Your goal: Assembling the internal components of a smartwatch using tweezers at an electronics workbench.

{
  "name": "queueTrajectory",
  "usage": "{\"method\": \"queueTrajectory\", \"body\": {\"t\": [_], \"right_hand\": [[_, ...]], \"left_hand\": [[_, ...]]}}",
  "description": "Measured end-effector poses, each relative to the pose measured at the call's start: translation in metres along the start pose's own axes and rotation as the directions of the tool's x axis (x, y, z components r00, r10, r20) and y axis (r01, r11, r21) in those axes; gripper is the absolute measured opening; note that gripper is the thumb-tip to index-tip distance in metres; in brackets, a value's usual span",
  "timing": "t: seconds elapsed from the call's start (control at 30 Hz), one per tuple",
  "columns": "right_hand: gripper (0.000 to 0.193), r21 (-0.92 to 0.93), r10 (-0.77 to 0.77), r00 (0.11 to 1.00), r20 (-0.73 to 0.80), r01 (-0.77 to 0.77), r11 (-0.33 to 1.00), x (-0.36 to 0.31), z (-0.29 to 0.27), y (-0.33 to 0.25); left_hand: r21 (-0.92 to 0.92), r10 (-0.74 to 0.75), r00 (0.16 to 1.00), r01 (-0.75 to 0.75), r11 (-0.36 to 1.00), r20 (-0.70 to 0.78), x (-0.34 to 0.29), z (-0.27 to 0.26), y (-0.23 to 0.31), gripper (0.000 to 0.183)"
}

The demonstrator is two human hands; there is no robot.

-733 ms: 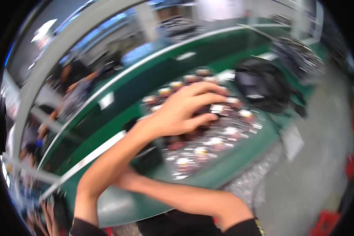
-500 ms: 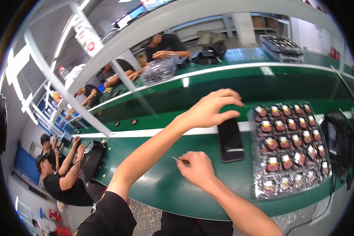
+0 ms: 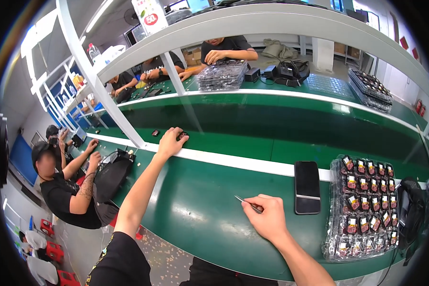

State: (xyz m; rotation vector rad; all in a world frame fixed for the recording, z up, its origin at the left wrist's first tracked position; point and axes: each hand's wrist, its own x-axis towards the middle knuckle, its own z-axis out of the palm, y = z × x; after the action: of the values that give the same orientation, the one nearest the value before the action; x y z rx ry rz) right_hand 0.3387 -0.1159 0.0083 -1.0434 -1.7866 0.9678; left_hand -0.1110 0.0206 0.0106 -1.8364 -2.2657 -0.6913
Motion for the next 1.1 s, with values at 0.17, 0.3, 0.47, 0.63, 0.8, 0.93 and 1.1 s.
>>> {"method": "queueTrajectory", "body": {"t": [0.17, 0.3, 0.47, 0.63, 0.8, 0.93, 1.1], "right_hand": [[0.013, 0.145, 0.096, 0.991, -0.097, -0.082, 0.986, -0.003, -0.001, 0.010], [0.012, 0.330, 0.290, 0.948, -0.128, -0.235, 0.914, -0.005, -0.009, 0.009], [0.013, 0.314, 0.253, 0.964, -0.085, -0.215, 0.925, 0.000, -0.006, -0.001], [0.014, 0.318, 0.264, 0.963, -0.062, -0.231, 0.919, -0.002, -0.011, 0.001], [0.015, 0.280, 0.254, 0.966, -0.041, -0.233, 0.931, -0.002, -0.010, -0.002], [0.015, 0.256, 0.243, 0.969, -0.038, -0.226, 0.940, -0.003, -0.011, -0.002], [0.014, 0.219, 0.155, 0.987, -0.036, -0.143, 0.965, -0.005, -0.011, 0.003]], "left_hand": [[-0.553, 0.375, 0.925, -0.282, 0.784, 0.059, -0.032, -0.013, 0.063, 0.041], [-0.693, 0.750, 0.638, -0.461, 0.554, 0.176, -0.115, -0.039, 0.148, 0.053], [-0.779, 0.822, 0.501, -0.387, 0.493, 0.271, -0.148, -0.047, 0.160, 0.068], [-0.779, 0.788, 0.591, -0.408, 0.476, 0.172, -0.153, -0.040, 0.155, 0.079], [-0.676, 0.798, 0.576, -0.519, 0.524, 0.177, -0.158, -0.032, 0.153, 0.054], [-0.763, 0.774, 0.606, -0.410, 0.501, 0.182, -0.156, -0.031, 0.154, 0.054], [-0.758, 0.735, 0.650, -0.376, 0.533, 0.193, -0.161, -0.031, 0.156, 0.053]]}}
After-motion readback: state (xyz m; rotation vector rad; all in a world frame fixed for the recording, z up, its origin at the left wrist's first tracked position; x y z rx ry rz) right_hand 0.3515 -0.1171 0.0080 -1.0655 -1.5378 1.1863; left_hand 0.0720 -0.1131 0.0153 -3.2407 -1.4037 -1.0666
